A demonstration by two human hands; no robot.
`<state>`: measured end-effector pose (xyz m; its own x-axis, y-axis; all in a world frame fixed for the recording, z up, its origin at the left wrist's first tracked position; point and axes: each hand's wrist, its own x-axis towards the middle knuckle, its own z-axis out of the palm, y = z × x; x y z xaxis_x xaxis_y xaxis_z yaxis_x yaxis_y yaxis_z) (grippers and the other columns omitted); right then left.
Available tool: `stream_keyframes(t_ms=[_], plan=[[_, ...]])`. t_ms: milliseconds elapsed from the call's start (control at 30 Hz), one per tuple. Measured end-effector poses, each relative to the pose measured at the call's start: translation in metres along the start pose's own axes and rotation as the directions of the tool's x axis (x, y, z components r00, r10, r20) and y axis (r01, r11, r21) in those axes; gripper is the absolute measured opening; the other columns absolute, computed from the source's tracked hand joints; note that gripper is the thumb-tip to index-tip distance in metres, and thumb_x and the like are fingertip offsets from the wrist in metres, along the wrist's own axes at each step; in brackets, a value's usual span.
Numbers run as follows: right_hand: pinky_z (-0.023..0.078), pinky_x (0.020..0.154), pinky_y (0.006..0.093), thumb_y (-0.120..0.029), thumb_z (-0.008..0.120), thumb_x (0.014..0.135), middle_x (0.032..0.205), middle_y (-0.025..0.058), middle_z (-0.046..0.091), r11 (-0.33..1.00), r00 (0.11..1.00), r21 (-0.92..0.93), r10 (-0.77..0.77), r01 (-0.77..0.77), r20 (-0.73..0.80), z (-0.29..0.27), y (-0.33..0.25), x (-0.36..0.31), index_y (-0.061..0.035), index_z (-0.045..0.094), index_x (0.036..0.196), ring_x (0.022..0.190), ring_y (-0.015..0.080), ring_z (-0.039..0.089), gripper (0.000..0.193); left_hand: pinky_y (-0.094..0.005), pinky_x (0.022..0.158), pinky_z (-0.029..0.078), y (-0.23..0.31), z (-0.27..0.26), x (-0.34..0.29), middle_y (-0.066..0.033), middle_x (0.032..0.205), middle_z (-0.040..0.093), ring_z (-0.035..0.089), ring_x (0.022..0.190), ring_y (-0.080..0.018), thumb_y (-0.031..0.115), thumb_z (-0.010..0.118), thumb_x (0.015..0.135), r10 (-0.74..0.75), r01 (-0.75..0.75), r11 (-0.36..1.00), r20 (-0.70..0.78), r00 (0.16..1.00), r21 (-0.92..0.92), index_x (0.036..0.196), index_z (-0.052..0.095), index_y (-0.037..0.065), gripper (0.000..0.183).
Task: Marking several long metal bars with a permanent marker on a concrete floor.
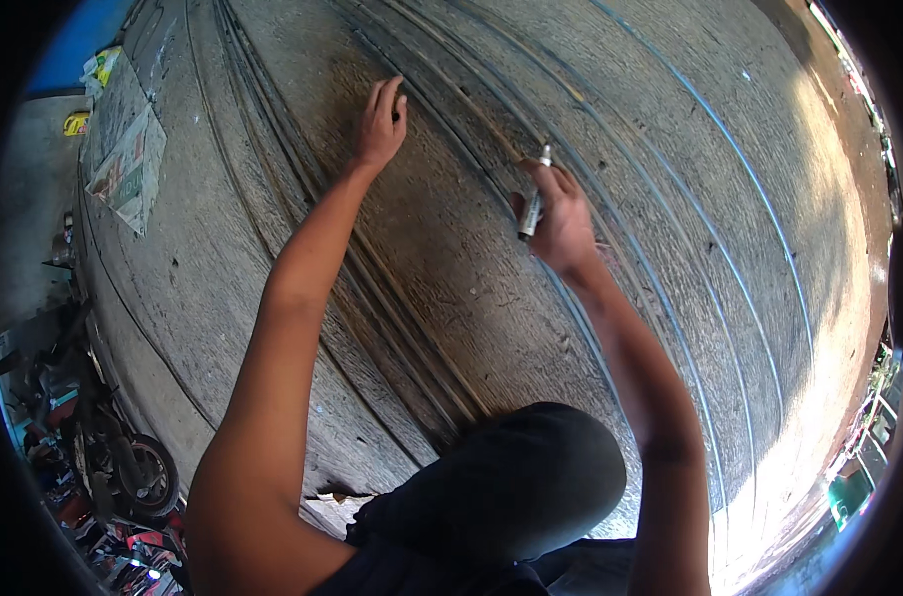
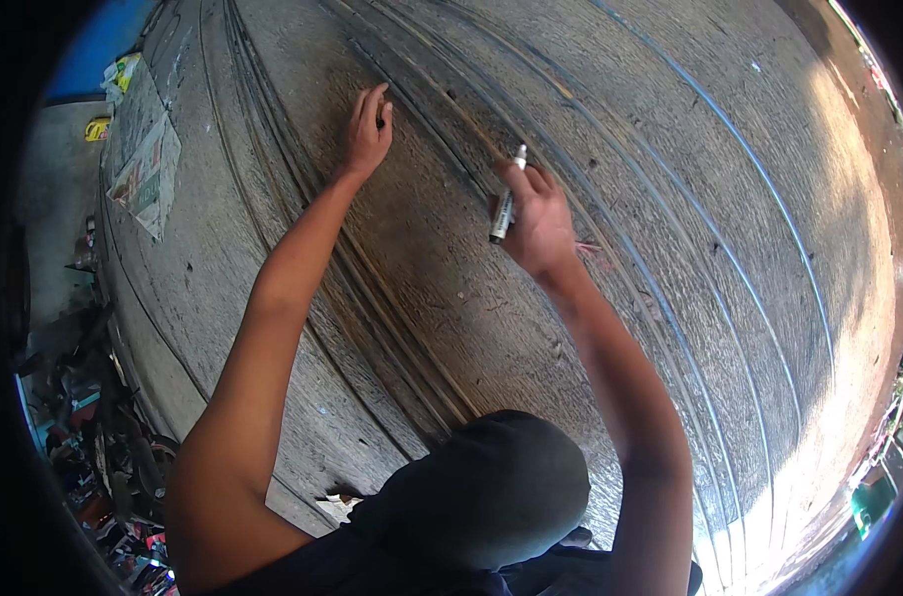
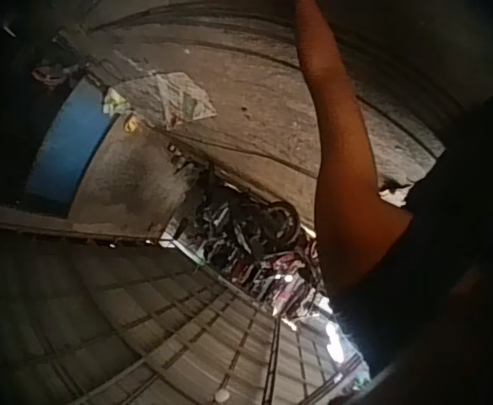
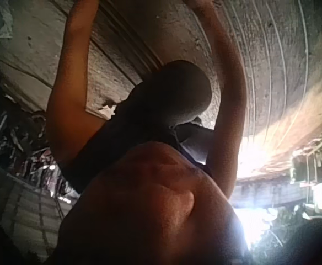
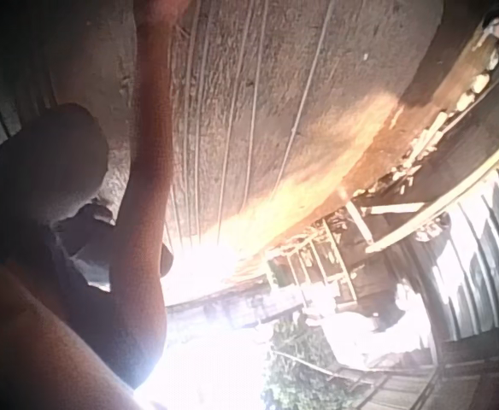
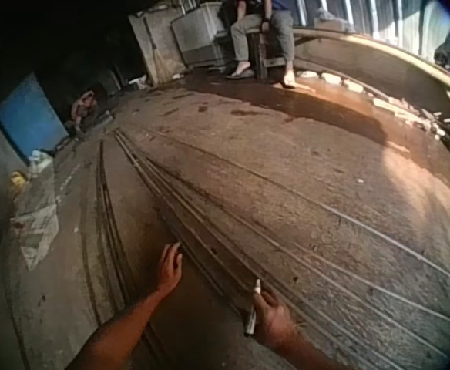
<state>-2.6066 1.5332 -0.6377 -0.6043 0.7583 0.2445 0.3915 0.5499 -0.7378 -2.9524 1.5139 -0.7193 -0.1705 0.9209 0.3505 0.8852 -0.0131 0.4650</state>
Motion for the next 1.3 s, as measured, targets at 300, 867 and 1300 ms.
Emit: stream_keyframes(t_ms=[300,867,1300], plan=[[0.031,0.119,0.0544,-0.032,0.069,0.091,0.159,0.0158,0.038,0.952,0.993,-0.299,0.091,-0.063,0.079,0.068,0.032,0.012,-0.0150,0.059,0.123,0.147,0.0369,0.036,0.038,-0.0479,0.110,0.046,-0.032,-0.001,0.040,-0.0099,0.162,0.031,0.037,0.145,-0.0358,0.030,0.046,0.108,-0.212,0.200,0.960,0.044,0.976,0.199,0.156,0.037,0.016,0.051],[0.034,0.119,0.0465,-0.034,0.070,0.085,0.161,0.0084,0.039,0.916,0.951,-0.379,0.224,-0.131,0.213,0.079,0.035,0.004,-0.0235,0.058,0.114,0.147,0.0308,0.039,0.033,-0.0628,0.119,0.020,-0.027,-0.016,0.044,-0.0219,0.165,0.016,0.023,0.150,-0.0425,0.026,0.044,0.102,-0.233,0.136,0.934,0.277,0.932,0.330,0.158,0.030,0.007,0.060],[0.034,0.119,0.0494,-0.033,0.076,0.079,0.158,0.0103,0.042,0.874,0.960,-0.460,0.243,-0.155,0.137,0.077,0.020,0.011,-0.0204,0.053,0.113,0.146,0.0329,0.039,0.043,-0.0607,0.119,0.022,-0.026,-0.016,0.050,-0.0213,0.165,0.017,0.023,0.151,-0.0418,0.028,0.045,0.102,-0.220,0.111,0.923,0.268,0.938,0.369,0.158,0.030,0.008,0.062]])
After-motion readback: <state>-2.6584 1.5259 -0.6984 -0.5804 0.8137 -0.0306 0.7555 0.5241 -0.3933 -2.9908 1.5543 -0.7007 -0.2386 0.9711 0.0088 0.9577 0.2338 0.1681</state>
